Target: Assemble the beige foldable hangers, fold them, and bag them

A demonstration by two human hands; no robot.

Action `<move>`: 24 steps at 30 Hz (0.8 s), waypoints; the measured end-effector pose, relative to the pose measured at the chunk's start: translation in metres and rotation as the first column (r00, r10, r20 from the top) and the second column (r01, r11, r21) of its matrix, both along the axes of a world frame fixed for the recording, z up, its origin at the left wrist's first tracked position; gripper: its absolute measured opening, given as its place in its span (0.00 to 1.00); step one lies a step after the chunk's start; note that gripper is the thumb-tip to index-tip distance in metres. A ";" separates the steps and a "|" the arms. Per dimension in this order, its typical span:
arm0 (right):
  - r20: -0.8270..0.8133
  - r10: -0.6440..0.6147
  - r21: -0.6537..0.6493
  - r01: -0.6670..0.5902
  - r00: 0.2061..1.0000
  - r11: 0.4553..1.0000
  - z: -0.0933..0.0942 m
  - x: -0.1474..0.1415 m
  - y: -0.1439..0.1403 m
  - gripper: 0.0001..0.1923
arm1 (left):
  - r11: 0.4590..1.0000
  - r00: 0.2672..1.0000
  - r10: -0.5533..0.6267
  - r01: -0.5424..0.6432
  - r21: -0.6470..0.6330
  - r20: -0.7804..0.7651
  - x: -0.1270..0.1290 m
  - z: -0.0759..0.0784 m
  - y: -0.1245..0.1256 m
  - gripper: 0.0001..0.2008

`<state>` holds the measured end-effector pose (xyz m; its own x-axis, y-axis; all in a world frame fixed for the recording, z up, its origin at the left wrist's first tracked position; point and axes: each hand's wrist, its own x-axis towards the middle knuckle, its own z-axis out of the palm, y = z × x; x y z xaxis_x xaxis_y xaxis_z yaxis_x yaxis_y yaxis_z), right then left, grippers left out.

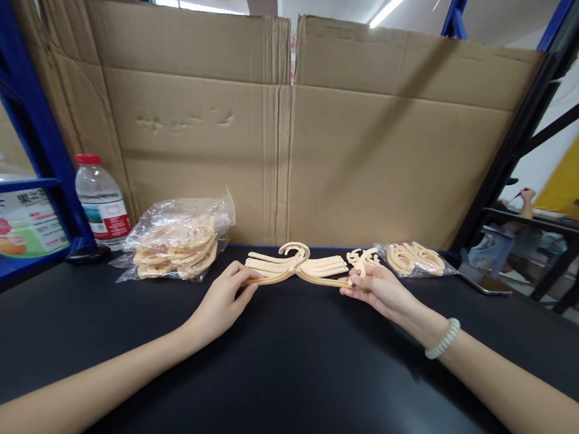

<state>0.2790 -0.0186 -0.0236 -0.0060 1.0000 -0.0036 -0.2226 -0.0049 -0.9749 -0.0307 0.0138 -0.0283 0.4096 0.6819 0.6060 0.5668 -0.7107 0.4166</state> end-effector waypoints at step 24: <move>0.059 -0.123 0.010 0.122 0.991 0.992 0.003 -0.010 -0.005 0.09 | 1.000 1.000 -0.009 0.009 -0.008 0.013 0.001 0.000 -0.003 0.09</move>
